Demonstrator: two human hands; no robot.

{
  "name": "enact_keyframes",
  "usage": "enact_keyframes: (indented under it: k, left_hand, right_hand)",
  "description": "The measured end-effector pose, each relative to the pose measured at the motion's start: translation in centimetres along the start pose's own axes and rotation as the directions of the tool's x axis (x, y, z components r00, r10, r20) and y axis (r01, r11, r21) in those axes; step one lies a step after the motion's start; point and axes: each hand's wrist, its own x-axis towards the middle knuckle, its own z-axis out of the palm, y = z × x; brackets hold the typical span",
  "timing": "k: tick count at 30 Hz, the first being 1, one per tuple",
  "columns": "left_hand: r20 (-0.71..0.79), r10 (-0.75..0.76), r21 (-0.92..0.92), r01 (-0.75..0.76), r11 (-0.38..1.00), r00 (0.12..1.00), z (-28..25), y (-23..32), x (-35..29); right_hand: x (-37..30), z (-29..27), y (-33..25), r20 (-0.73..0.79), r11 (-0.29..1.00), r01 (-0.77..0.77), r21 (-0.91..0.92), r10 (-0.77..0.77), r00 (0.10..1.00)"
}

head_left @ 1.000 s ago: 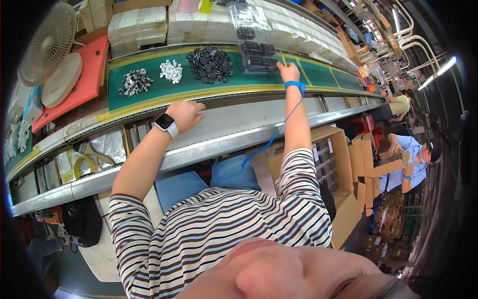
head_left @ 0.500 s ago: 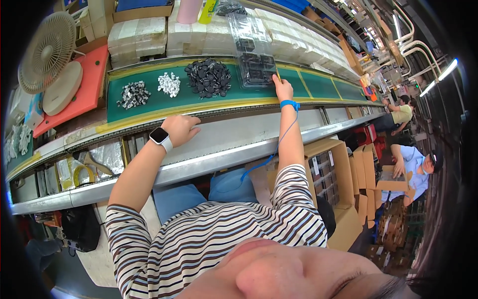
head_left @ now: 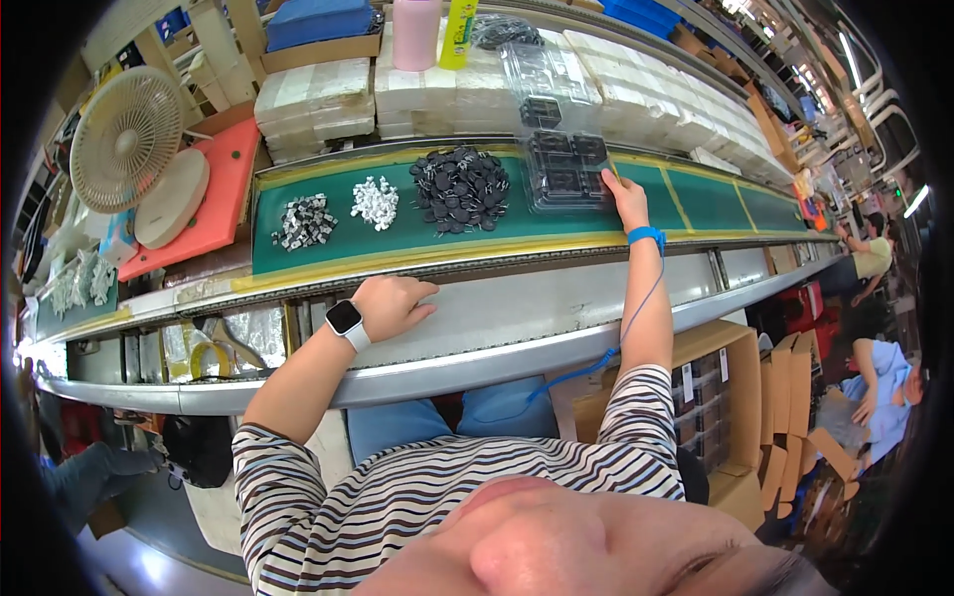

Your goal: Assemble and organize electronic components and small hardware items at a factory workstation.

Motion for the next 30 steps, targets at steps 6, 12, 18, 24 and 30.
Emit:
enact_keyframes:
  k: [6, 12, 18, 24, 30]
  left_hand:
    - [0.051, -0.010, -0.021, 0.011, 1.000, 0.999, -0.4, 0.6, 0.4]
    - [0.009, -0.007, -0.036, 0.007, 0.999, 1.000, -0.4, 0.7, 0.5]
    - [0.010, -0.022, -0.033, 0.022, 0.999, 1.000, -0.3, 0.5, 0.5]
    - [0.033, -0.046, -0.031, 0.047, 0.998, 0.998, -0.9, 0.7, 0.1]
    - [0.011, -0.026, -0.033, 0.026, 0.999, 1.000, -0.6, 0.5, 0.4]
  right_hand:
    - [-0.3, -0.2, -0.8, -0.013, 1.000, -0.003, 0.008, 0.003, 1.000]
    - [0.7, 0.3, -1.4, 0.051, 0.991, -0.133, 0.029, 0.132, 0.990]
    - [1.4, 0.1, -0.3, 0.095, 0.947, -0.195, 0.254, 0.176, 0.980]
    - [0.6, -0.1, -1.0, 0.031, 0.673, -0.154, 0.724, 0.190, 0.981]
    - [3.3, -3.6, 4.9, -0.262, 0.793, -0.039, 0.608, 0.246, 0.933]
